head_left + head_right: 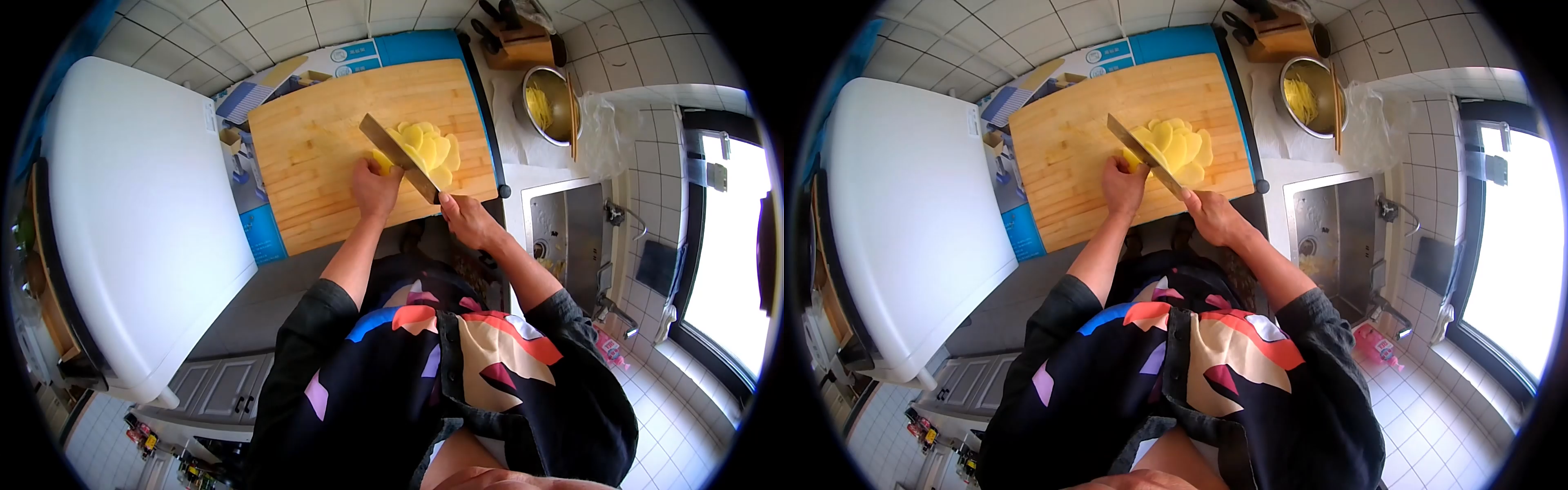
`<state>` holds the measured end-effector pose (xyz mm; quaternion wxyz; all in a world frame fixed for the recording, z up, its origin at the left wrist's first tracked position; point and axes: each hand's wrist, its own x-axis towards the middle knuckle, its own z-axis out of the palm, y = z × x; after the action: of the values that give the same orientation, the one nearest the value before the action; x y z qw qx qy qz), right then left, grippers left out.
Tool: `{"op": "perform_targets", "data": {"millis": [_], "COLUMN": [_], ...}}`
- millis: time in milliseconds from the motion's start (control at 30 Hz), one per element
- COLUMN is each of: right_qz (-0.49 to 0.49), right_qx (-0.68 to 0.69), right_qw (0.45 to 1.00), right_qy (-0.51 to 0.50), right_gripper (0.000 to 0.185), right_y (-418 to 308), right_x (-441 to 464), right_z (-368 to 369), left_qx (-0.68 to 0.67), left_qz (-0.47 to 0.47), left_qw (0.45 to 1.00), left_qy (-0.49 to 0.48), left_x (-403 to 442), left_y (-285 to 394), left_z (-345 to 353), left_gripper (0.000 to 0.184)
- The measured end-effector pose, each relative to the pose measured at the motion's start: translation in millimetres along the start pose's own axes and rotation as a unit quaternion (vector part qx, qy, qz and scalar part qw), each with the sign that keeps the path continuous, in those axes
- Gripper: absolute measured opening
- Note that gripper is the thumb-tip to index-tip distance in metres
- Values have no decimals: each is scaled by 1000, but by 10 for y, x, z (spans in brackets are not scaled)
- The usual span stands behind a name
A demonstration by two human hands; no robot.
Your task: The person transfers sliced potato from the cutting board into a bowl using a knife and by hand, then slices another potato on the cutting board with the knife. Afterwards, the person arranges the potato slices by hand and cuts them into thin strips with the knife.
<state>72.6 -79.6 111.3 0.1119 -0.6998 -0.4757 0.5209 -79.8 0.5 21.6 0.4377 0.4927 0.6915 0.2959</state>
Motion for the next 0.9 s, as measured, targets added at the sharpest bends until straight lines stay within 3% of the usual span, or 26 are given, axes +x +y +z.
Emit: {"op": "perform_targets", "data": {"millis": [233,333,433,600,733,800,900], "right_qz": [5,-51,10,-82,-72,12,-23], "right_qx": [-25,9,-27,-34,-41,-30,-16], "right_qw": [999,998,999,996,996,999,999], "right_qy": [-21,19,-25,33,41,-20,14], "right_gripper": [51,53,50,48,49,51,51], "right_y": [-21,-23,-42,67,-16,-96,12], "right_x": [79,142,235,337,291,208,104], "right_z": [40,106,120,235,201,93,50], "left_qx": [2,-2,-17,-40,-40,-39,-5], "left_qz": [16,20,23,34,23,23,27], "left_qw": [1000,1000,1000,999,999,999,999], "left_qy": [0,2,6,14,22,27,15], "left_x": [25,20,11,24,8,14,-2], "left_y": [-22,-24,-39,-89,-34,-29,-65], "left_z": [4,-6,7,59,29,10,11], "left_gripper": [36,34,32,29,30,30,32]}}
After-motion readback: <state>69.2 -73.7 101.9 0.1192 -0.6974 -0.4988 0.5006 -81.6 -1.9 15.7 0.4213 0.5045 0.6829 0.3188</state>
